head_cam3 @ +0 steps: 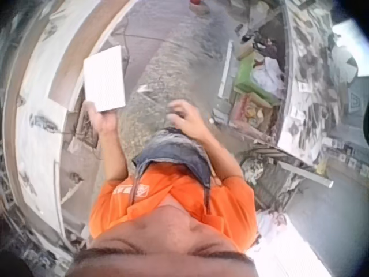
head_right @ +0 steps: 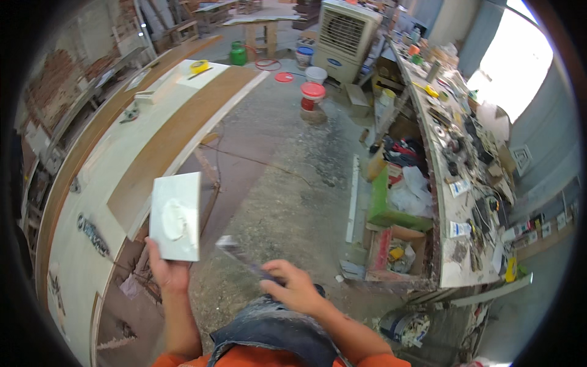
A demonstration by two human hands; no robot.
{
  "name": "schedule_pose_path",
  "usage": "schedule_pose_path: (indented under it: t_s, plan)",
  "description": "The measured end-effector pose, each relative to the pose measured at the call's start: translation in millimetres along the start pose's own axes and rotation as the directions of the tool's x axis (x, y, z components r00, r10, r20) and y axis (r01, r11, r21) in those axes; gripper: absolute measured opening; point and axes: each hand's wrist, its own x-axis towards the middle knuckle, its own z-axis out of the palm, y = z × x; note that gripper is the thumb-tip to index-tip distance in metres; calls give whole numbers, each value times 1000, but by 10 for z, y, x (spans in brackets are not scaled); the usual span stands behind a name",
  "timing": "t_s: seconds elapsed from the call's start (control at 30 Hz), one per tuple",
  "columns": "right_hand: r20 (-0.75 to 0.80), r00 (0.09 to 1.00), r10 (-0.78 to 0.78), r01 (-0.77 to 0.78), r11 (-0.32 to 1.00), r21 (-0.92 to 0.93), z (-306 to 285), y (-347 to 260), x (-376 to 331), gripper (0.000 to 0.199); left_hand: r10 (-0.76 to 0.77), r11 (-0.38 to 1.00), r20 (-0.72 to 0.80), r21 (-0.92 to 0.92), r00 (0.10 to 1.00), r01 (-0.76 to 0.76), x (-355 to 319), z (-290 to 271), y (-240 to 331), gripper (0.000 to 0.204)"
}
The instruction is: The person reviews a document, then uses a putty knife to apply a white adhesive along the edge of a long wooden board. They later mix a white paste on a small tile and apply it to the board edge with a brush.
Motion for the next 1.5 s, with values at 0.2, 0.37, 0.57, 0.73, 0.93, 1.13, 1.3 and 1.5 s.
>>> schedule_pose_path:
  t_s: [0.2, 0.37, 0.57, 0.73, 0.93, 1.13, 1.3, 1.5]
  plan:
    - [471, 876, 103, -379, 749, 543, 421, 266, 476, 34, -135, 977, 92, -156, 987, 148, -251, -50, -45, 67]
    - [460, 819, 343, -558, 667, 495, 192, 437, -17, 44, -3, 998, -96, -61, 995, -3, -337, -190, 135, 67]
    - [404, 872, 276, -490, 476, 730, 244, -77, 221, 46, -83, 997, 44, -2, 996, 83, -335, -141, -59, 65]
    - [141, 952, 271, -299, 736, 608, -93, -578, 446, 45, -6, 990, 133, 143, 991, -13, -402, -183, 31, 62]
    - [115, 945, 306, -324, 927, 190, -149, -728, 211, 46, 143, 875, 337, 396, 931, -278, -423, -244, 62, 58]
    - [78, 969, 235, -247, 925, 288, -100, -774, 296, 45, -3, 897, 388, 408, 922, -169, -465, -223, 129, 56]
    - [149, 937, 316, -344, 910, 231, -39, -752, -23, 43, 151, 933, 159, 303, 976, -193, -387, -162, -25, 52]
    - [169, 893, 417, -450, 808, 380, 313, -427, -188, 40, 310, 841, 312, 350, 898, -413, -489, -28, -231, 58]
